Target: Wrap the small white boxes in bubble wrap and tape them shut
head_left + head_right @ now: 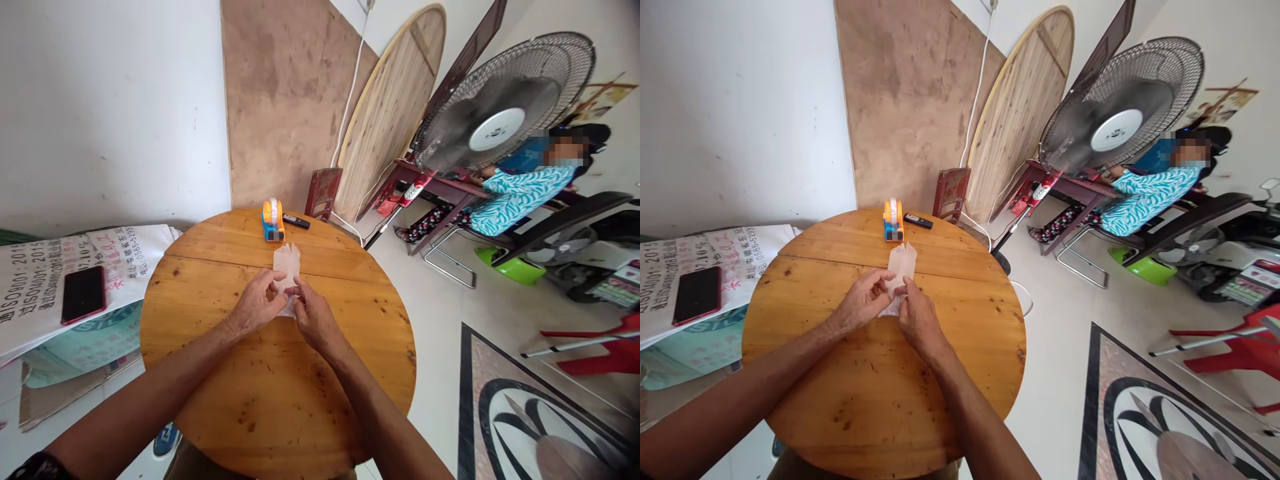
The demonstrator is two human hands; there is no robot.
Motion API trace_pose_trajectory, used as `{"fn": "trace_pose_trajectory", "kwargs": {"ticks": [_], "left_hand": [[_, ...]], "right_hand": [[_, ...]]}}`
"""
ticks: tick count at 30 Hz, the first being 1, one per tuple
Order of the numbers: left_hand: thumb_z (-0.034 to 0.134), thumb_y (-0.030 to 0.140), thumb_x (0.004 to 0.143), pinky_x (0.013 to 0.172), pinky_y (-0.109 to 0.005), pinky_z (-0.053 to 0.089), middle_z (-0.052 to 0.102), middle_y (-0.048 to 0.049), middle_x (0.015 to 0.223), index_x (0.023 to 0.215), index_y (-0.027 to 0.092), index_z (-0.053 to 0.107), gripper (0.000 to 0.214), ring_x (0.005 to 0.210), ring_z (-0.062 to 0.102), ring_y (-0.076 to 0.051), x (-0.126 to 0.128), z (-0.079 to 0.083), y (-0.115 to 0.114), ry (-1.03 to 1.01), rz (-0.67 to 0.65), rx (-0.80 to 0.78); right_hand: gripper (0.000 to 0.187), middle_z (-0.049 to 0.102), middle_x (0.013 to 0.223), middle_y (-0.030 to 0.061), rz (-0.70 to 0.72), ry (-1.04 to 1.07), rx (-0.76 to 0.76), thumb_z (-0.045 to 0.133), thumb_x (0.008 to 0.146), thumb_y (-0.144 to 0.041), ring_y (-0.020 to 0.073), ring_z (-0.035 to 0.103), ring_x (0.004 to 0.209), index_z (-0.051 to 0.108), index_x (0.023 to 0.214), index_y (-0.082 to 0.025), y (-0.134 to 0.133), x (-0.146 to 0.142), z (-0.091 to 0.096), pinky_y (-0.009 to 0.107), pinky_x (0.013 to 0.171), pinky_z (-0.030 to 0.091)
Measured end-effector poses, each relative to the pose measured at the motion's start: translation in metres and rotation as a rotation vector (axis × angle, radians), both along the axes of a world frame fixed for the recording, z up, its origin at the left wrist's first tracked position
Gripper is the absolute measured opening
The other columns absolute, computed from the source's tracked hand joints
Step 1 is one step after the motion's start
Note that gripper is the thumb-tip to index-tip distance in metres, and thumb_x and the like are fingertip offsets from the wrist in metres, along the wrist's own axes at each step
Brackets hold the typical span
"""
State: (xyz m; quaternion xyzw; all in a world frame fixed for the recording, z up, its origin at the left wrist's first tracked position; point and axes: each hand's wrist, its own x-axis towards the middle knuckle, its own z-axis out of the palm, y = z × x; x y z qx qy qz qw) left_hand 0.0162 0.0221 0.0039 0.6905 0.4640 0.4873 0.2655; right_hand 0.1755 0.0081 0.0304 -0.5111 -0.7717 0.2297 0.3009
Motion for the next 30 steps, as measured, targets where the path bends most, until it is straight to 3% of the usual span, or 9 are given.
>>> {"fn": "trace_pose_trajectory", "kwargs": {"ticks": [5,9,12,14,17,19,22,25,30], "left_hand": [[0.063,0.019,0.077,0.071,-0.029,0.046,0.057,-0.0012,0.084,0.082,0.018,0.058,0.007,0.079,0.054,-0.016,0.01,0.0,-0.002,0.038,0.052,0.036],[0.061,0.012,0.075,0.074,-0.03,0.045,0.055,-0.0006,0.081,0.081,0.019,0.058,0.01,0.083,0.054,-0.018,0.013,-0.001,-0.002,0.091,0.039,0.044],[0.061,0.01,0.073,0.077,-0.032,0.046,0.056,-0.0011,0.084,0.083,0.019,0.056,0.015,0.086,0.054,-0.019,0.012,-0.001,-0.002,0.114,0.029,0.051],[0.061,0.009,0.072,0.079,-0.034,0.046,0.057,-0.0019,0.086,0.084,0.019,0.055,0.017,0.088,0.054,-0.02,0.012,0.0,-0.001,0.132,0.016,0.053],[0.06,0.009,0.072,0.08,-0.035,0.046,0.056,-0.0021,0.085,0.085,0.019,0.054,0.018,0.089,0.054,-0.021,0.011,0.001,-0.001,0.153,-0.002,0.045],[0.058,0.009,0.073,0.08,-0.034,0.046,0.056,-0.0022,0.086,0.085,0.02,0.054,0.017,0.09,0.054,-0.021,0.011,0.001,-0.002,0.156,-0.011,0.047],[0.057,0.009,0.074,0.081,-0.035,0.046,0.056,-0.0031,0.088,0.084,0.02,0.053,0.015,0.091,0.053,-0.022,0.011,0.001,-0.003,0.149,-0.016,0.056],[0.056,0.008,0.074,0.081,-0.035,0.047,0.056,-0.0036,0.091,0.083,0.02,0.052,0.015,0.092,0.053,-0.022,0.012,-0.001,-0.004,0.144,-0.014,0.047],[0.055,0.009,0.075,0.079,-0.036,0.046,0.057,-0.0038,0.09,0.082,0.021,0.052,0.014,0.09,0.052,-0.022,0.013,0.001,-0.007,0.164,0.008,0.063]], "right_hand": [[0.053,0.071,0.113,0.0148,0.025,0.046,-0.052,0.041,0.081,-0.011,0.0222,0.068,0.096,0.049,0.134,-0.013,0.004,0.003,0.004,0.04,0.087,0.053],[0.055,0.072,0.106,0.01,0.047,0.248,-0.211,0.039,0.08,-0.013,0.0152,0.065,0.068,0.046,0.134,-0.016,0.011,0.011,0.004,0.031,0.067,0.055],[0.05,0.072,0.103,0.0087,-0.006,0.283,-0.173,0.042,0.08,-0.015,0.0134,0.062,0.064,0.05,0.129,-0.016,0.021,0.02,0.007,0.03,0.065,0.054],[0.042,0.071,0.104,0.0091,-0.046,0.186,-0.049,0.044,0.081,-0.015,0.0145,0.063,0.068,0.058,0.122,-0.017,0.033,0.024,0.014,0.032,0.07,0.054],[0.04,0.065,0.121,0.0112,0.063,-0.106,0.175,0.045,0.081,-0.008,0.0211,0.064,0.103,0.066,0.112,-0.02,0.055,0.023,0.029,0.04,0.09,0.051],[0.044,0.055,0.138,0.0122,0.201,-0.347,0.282,0.047,0.076,0.0,0.0262,0.052,0.126,0.07,0.108,-0.021,0.071,0.017,0.039,0.046,0.101,0.043],[0.037,0.044,0.15,0.0144,0.347,-0.65,0.333,0.054,0.069,0.005,0.0338,0.038,0.139,0.074,0.091,-0.018,0.09,0.011,0.051,0.054,0.107,0.035],[0.028,0.047,0.148,0.0124,0.356,-0.728,0.269,0.061,0.066,0.003,0.0368,0.036,0.14,0.075,0.077,-0.018,0.103,0.017,0.061,0.056,0.11,0.031],[0.01,0.071,0.117,0.0061,0.344,-0.519,-0.051,0.067,0.079,-0.025,0.0326,0.051,0.129,0.076,0.074,-0.025,0.123,0.033,0.072,0.05,0.106,0.04]]}}
